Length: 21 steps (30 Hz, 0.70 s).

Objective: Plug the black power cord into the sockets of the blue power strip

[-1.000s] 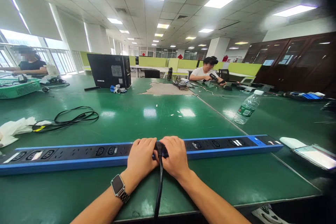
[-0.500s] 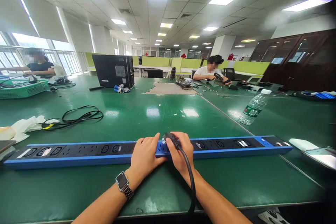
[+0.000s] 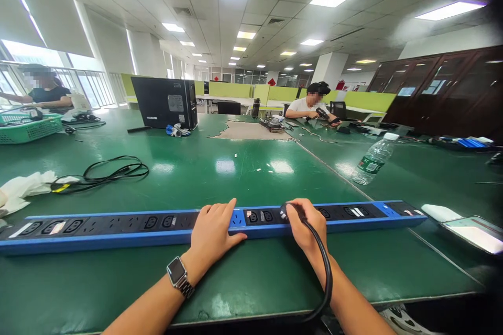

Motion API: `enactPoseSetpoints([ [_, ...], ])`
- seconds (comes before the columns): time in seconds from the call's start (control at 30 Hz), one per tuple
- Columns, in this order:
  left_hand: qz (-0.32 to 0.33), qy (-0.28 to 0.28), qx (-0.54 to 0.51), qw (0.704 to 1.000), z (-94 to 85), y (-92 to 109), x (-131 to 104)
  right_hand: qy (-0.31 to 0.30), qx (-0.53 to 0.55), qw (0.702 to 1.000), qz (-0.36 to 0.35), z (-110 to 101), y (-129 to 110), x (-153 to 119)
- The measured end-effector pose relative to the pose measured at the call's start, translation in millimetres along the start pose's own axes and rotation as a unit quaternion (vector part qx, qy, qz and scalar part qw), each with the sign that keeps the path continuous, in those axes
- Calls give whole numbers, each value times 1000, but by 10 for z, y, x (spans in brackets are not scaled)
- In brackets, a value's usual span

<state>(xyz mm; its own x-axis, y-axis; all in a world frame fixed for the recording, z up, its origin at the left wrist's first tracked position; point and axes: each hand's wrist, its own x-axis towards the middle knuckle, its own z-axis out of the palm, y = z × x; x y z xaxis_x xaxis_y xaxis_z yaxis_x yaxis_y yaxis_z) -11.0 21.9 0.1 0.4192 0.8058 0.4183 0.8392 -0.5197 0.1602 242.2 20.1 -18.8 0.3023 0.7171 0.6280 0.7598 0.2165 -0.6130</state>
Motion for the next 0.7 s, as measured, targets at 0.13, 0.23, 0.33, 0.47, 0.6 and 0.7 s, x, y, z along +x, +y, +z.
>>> enactPoseSetpoints([
  [0.13,3,1,1,1000,7,-7,-4,-11,-20,1000,-15,-11,-41,-20],
  [0.23,0,-1,0,1000,-3,0,-3,-15,-36,999,-38,7,-62,-38],
  [0.33,-2,-5,-1,1000,-15,12,-3,-26,-61,993,-92,38,-90,-67],
  [0.47,-6,-13,1,1000,-26,19,-4,-49,-76,992,-91,55,-98,-80],
  [0.6,-1,-11,3,1000,-30,13,-6,-52,-73,993,-71,23,-70,-70],
  [0.7,0,-14,6,1000,-30,8,-6,-88,-80,988,-94,-18,-53,-74],
])
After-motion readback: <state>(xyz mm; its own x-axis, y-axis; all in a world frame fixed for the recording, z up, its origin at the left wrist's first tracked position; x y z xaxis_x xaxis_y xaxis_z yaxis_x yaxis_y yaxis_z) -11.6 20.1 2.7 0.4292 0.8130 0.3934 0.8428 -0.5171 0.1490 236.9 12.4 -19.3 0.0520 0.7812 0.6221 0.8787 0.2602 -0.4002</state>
